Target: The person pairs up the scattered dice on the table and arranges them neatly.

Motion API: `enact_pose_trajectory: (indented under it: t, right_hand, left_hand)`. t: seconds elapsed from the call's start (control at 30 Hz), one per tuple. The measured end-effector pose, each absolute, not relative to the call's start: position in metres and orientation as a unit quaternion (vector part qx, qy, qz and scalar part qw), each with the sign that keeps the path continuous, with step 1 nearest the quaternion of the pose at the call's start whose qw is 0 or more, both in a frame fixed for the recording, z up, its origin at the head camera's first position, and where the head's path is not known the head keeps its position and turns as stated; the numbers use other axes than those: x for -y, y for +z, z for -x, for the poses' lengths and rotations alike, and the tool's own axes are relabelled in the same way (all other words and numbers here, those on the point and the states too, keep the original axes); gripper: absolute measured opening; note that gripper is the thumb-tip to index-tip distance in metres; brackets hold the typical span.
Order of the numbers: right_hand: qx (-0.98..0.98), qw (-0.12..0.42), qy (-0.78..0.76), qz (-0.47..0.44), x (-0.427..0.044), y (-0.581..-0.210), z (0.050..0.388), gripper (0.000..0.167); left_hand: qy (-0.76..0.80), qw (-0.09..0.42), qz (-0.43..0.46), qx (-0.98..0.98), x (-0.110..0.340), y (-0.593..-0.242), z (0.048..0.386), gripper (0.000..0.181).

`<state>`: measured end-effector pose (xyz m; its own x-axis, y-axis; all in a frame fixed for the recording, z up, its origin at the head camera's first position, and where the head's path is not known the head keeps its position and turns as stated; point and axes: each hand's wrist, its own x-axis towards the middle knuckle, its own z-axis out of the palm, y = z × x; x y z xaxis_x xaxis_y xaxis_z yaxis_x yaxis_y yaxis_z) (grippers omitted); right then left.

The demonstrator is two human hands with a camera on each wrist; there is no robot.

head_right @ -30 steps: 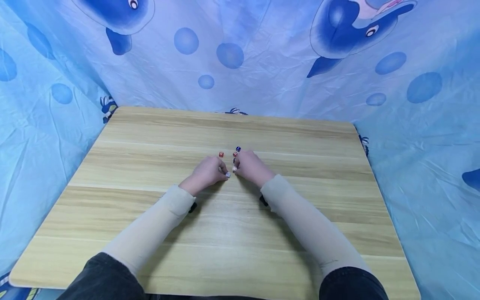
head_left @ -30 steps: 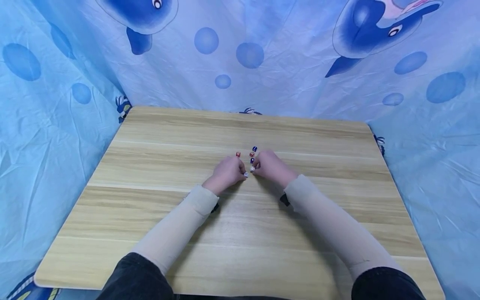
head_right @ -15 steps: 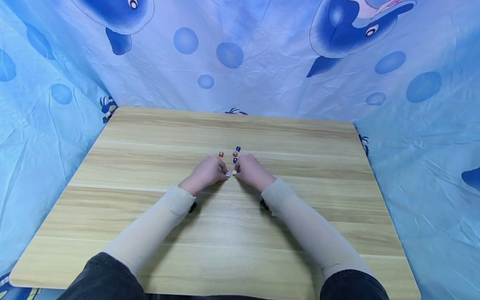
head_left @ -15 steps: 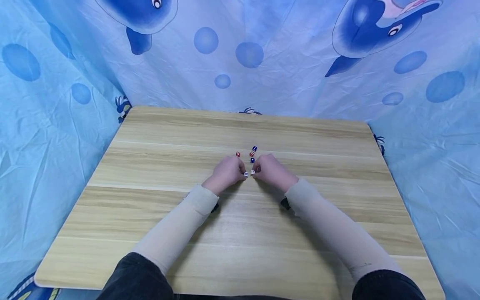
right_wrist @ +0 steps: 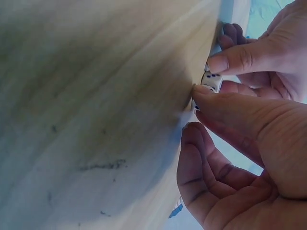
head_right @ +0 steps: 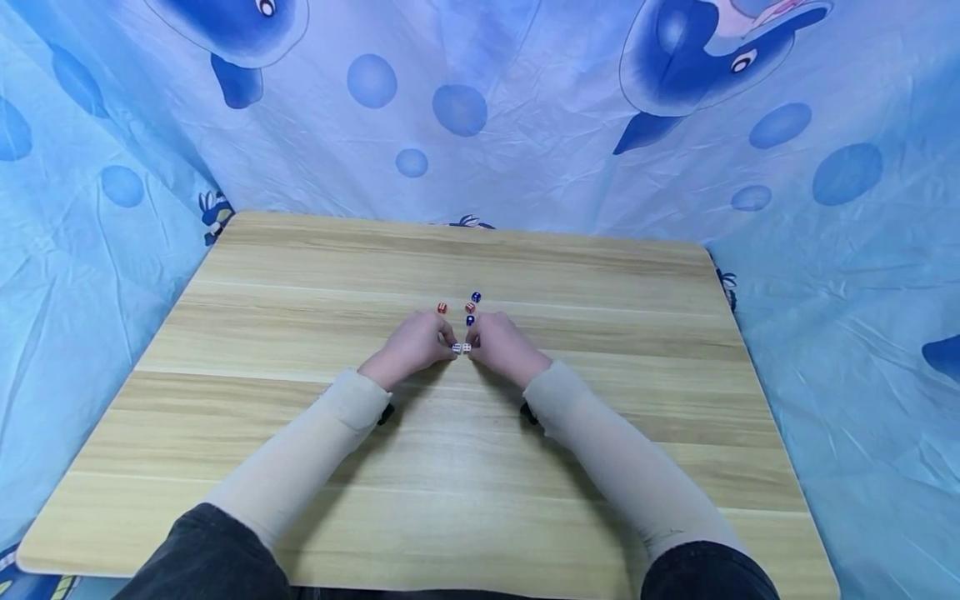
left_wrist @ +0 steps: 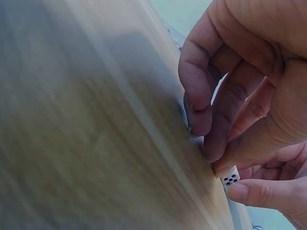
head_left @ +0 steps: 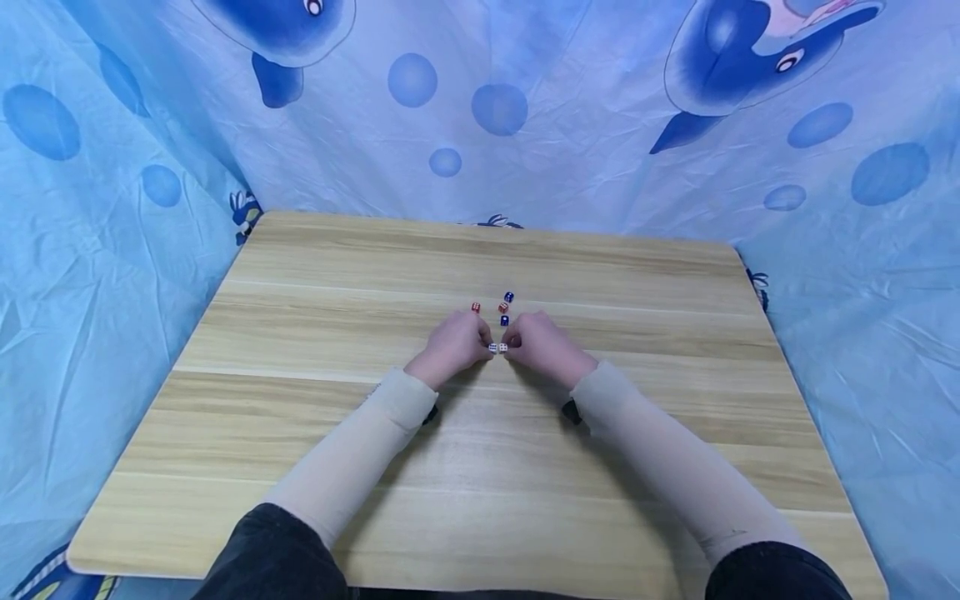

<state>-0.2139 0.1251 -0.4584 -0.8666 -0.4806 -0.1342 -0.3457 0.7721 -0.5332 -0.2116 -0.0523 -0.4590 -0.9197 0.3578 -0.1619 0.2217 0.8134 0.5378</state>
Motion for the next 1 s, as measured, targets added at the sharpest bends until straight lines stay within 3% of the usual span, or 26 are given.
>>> enact_pose_trajectory:
  t: [1.0]
  right_hand:
    - [-0.925,0.138,-0.29,0.203,-0.1289,-0.4626,0.2085,0.009]
  left_hand:
    - [0.273,0.133,-0.176,-0.936,0.0494,-0.4629,0.2155,0.011]
